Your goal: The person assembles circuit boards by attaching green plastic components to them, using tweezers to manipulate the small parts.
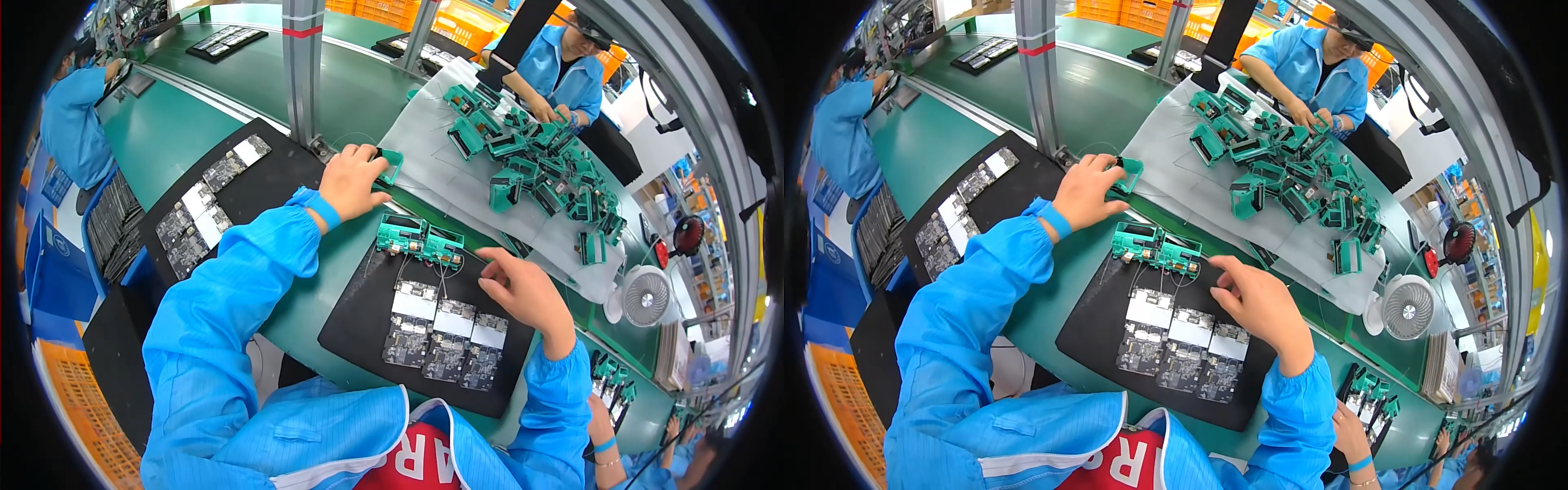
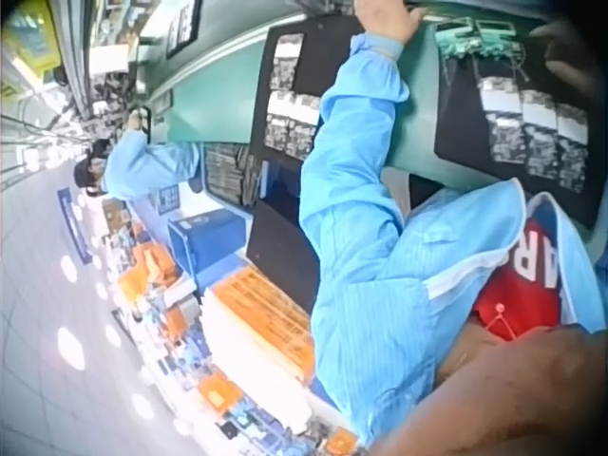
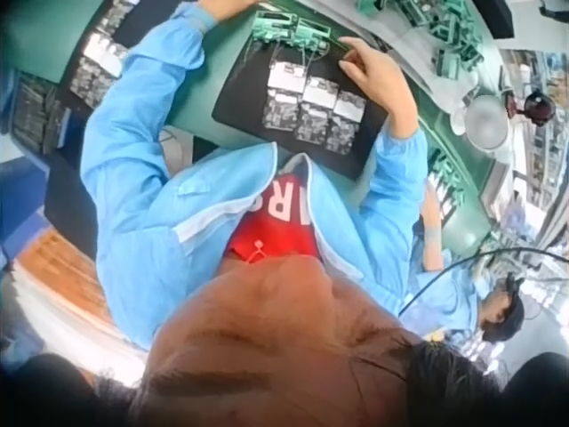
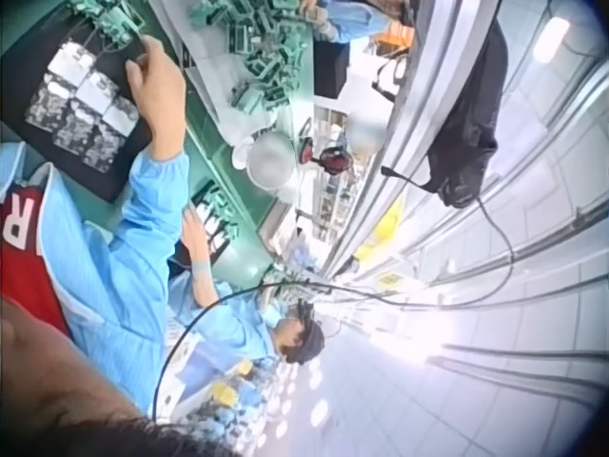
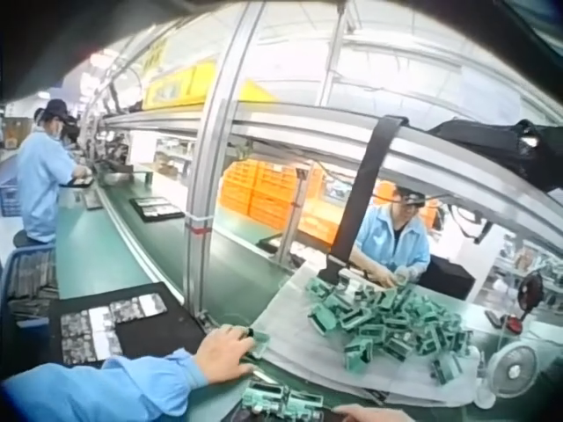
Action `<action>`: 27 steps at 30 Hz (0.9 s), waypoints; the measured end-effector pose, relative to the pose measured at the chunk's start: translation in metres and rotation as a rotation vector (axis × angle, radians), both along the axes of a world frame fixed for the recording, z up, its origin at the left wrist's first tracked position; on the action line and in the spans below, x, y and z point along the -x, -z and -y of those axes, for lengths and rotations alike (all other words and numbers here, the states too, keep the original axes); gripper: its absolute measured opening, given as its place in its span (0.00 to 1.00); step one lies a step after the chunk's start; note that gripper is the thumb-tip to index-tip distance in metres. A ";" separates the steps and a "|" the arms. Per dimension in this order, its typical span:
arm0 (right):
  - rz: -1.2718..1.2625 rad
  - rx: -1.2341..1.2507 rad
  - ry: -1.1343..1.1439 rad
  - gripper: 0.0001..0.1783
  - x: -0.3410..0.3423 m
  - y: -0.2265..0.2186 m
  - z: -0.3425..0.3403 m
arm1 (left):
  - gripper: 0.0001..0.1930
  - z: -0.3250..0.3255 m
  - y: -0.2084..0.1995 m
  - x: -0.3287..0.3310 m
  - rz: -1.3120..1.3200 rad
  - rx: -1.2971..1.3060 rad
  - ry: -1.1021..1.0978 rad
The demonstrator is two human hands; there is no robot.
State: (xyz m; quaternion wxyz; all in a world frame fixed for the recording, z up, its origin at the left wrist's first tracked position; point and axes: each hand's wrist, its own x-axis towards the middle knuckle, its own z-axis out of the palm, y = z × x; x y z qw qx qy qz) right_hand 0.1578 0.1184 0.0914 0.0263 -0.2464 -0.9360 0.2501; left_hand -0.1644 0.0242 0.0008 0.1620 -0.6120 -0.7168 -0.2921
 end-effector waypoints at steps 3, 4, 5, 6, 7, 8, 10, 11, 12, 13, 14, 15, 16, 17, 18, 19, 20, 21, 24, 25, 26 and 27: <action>0.033 -0.075 0.091 0.24 -0.037 0.002 0.007 | 0.20 -0.009 0.011 0.017 0.035 0.109 -0.055; 0.035 -0.057 0.155 0.24 -0.054 0.003 0.010 | 0.19 -0.010 0.006 0.016 0.078 0.098 -0.069; 0.035 -0.043 0.209 0.24 -0.071 0.005 0.013 | 0.19 -0.009 -0.001 0.019 0.097 0.115 -0.095; 0.033 -0.030 0.267 0.24 -0.090 0.005 0.017 | 0.20 -0.006 -0.010 0.018 0.126 0.006 -0.074; 0.003 -0.049 0.301 0.23 -0.107 0.009 0.022 | 0.20 -0.002 -0.019 0.017 0.123 -0.124 -0.089; 0.003 -0.043 0.325 0.23 -0.127 0.016 0.025 | 0.19 0.001 -0.040 0.009 0.120 -0.140 -0.068; 0.033 -0.025 0.534 0.22 -0.165 0.028 0.035 | 0.17 0.001 -0.077 -0.025 0.464 -0.155 0.054; 0.027 -0.022 0.599 0.22 -0.176 0.031 0.042 | 0.18 -0.002 -0.082 -0.037 0.649 -0.178 0.162; 0.023 -0.020 0.616 0.22 -0.189 0.037 0.048 | 0.19 -0.005 -0.087 -0.051 0.835 -0.198 0.271; 0.029 -0.126 0.659 0.22 -0.202 0.048 0.052 | 0.23 -0.005 -0.096 -0.074 0.896 -0.113 0.398; 0.037 -0.234 0.703 0.22 -0.212 0.058 0.055 | 0.25 -0.014 -0.090 -0.094 0.986 -0.076 0.598; 0.031 -0.231 0.728 0.22 -0.222 0.068 0.058 | 0.24 -0.017 -0.094 -0.126 1.191 0.057 0.692; 0.073 -0.364 0.785 0.23 -0.227 0.076 0.062 | 0.24 -0.021 -0.089 -0.147 1.283 0.176 0.766; 0.112 -0.495 0.826 0.24 -0.227 0.081 0.064 | 0.23 -0.025 -0.078 -0.161 1.447 0.286 0.871; 0.107 -0.492 0.835 0.24 -0.228 0.082 0.067 | 0.22 -0.030 -0.063 -0.171 1.479 0.386 0.847; 0.113 -0.516 0.830 0.25 -0.228 0.084 0.071 | 0.22 -0.036 -0.050 -0.182 1.494 0.437 0.827; 0.119 -0.540 0.824 0.26 -0.229 0.085 0.074 | 0.21 -0.039 -0.040 -0.191 1.487 0.469 0.780; 0.120 -0.536 0.835 0.26 -0.233 0.087 0.076 | 0.21 -0.043 -0.033 -0.199 1.482 0.506 0.736; 0.046 -0.327 0.935 0.27 -0.249 0.095 0.080 | 0.28 -0.049 -0.021 -0.209 1.261 0.503 0.630; -0.063 -0.298 0.901 0.26 -0.258 0.101 0.077 | 0.32 -0.052 -0.014 -0.208 1.122 0.450 0.596; -0.173 -0.269 0.864 0.25 -0.265 0.107 0.075 | 0.32 -0.053 -0.009 -0.206 1.118 0.451 0.592; -0.176 -0.262 0.862 0.25 -0.263 0.101 0.072 | 0.32 -0.055 -0.004 -0.204 1.096 0.435 0.603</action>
